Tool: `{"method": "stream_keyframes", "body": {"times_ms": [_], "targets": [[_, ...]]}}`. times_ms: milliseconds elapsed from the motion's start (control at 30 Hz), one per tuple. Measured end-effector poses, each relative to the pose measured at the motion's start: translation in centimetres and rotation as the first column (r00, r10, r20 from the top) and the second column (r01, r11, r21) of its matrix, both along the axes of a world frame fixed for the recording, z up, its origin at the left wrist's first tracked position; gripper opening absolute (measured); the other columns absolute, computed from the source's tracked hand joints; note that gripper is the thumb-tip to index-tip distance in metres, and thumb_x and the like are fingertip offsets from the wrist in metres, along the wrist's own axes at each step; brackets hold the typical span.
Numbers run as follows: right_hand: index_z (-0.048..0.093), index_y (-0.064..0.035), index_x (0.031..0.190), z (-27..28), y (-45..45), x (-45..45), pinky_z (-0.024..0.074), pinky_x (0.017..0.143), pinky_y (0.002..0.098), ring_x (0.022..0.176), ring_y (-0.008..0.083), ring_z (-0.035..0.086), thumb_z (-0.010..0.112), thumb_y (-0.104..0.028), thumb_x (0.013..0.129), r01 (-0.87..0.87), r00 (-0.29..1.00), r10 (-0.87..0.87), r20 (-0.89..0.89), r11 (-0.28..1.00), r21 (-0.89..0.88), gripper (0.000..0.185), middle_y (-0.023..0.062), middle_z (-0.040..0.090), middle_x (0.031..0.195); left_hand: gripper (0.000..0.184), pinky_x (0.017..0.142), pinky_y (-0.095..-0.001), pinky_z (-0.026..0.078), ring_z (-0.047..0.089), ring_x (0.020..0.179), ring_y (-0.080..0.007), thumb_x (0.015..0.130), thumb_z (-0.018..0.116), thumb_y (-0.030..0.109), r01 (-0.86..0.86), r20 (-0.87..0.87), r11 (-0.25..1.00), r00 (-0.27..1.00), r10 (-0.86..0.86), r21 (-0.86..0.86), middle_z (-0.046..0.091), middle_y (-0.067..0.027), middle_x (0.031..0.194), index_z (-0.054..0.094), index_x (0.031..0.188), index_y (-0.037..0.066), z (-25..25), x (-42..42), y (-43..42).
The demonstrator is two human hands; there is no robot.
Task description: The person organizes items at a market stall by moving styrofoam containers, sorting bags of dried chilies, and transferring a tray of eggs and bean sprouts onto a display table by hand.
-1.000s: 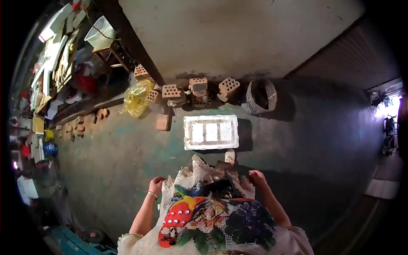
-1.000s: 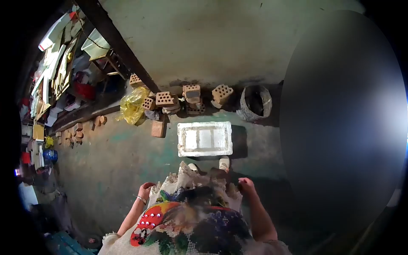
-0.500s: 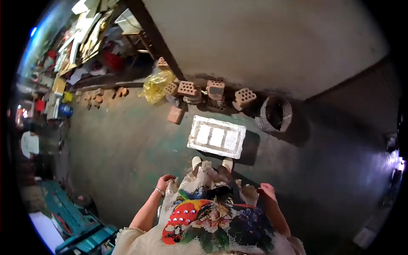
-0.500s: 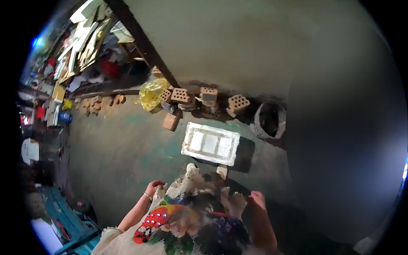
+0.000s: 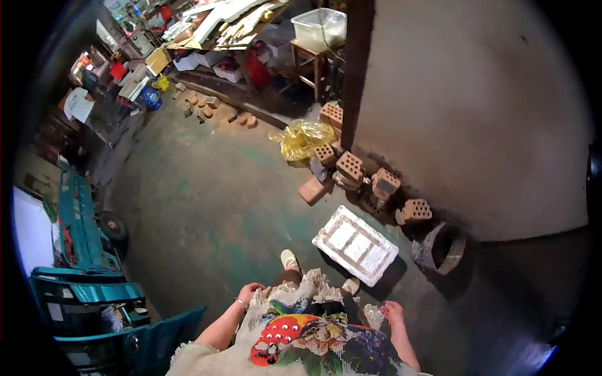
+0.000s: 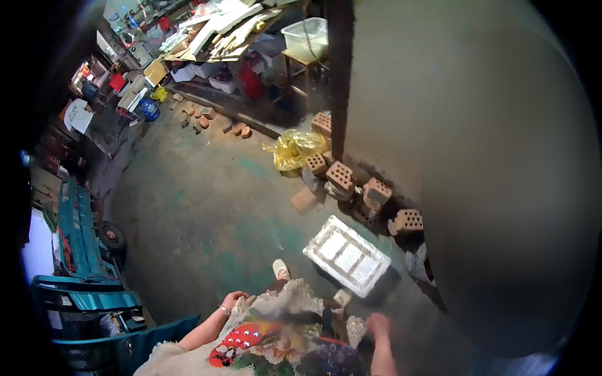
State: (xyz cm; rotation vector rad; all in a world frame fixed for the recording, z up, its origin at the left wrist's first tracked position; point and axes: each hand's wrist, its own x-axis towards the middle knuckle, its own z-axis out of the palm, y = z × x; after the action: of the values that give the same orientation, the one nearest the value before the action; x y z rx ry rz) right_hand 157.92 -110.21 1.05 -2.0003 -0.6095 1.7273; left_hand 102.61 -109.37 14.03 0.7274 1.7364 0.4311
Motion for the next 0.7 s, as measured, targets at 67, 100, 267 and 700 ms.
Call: {"method": "stream_keyframes", "body": {"times_ms": [67,100,267,700], "targets": [[0.059,-0.0079,0.087,-2.4,1.5,-3.0,0.0393,0.042,0.0301,0.054,0.0157,0.054,0.048,-0.015,0.081,-0.453,0.859,0.372,0.352,0.872,0.186,0.014,0.0067,0.058,0.066,0.015,0.067,-0.0254,0.046,0.056,0.073,-0.0112,0.076,0.061,0.010,-0.051,-0.002,0.999,0.999,0.051,-0.003,0.063,-0.0047,0.082,0.062,0.089,0.002,-0.7,-3.2,0.3],[0.060,-0.0078,0.088,-0.6,2.8,-5.5,0.0385,0.041,0.0302,0.052,0.0145,0.053,0.050,-0.015,0.081,-0.152,0.977,0.141,0.162,0.986,0.062,0.015,0.0065,0.059,0.066,0.015,0.067,-0.0254,0.046,0.056,0.073,-0.0112,0.076,0.061,0.010,-0.061,0.011,0.998,0.998,0.061,0.014,0.063,-0.0047,0.082,0.062,0.089,0.002,-2.0,-5.0,0.6],[0.049,0.0004,0.108,6.8,8.9,-18.0,0.0446,0.042,0.0237,0.055,0.0157,0.056,0.048,-0.006,0.084,0.095,0.985,-0.112,-0.134,0.987,-0.128,0.025,0.0121,0.059,0.079,0.017,0.062,-0.0255,0.047,0.058,0.069,-0.0125,0.075,0.059,0.010,-0.197,-0.073,0.980,0.978,0.198,0.015,0.063,-0.0055,0.079,0.063,0.090,0.002,-2.7,-14.6,0.4],[0.055,0.0000,0.101,6.9,23.5,-30.6,0.0506,0.050,0.0309,0.061,0.0228,0.063,0.053,-0.003,0.074,-0.354,0.934,0.357,0.009,0.929,-0.112,0.028,0.0123,0.061,0.079,0.013,0.054,-0.0274,0.046,0.057,0.061,-0.0128,0.075,0.059,0.010,-0.651,-0.055,0.759,0.758,0.650,-0.002,0.063,-0.0043,0.074,0.065,0.086,0.005,-5.4,-22.4,-4.9]]}}
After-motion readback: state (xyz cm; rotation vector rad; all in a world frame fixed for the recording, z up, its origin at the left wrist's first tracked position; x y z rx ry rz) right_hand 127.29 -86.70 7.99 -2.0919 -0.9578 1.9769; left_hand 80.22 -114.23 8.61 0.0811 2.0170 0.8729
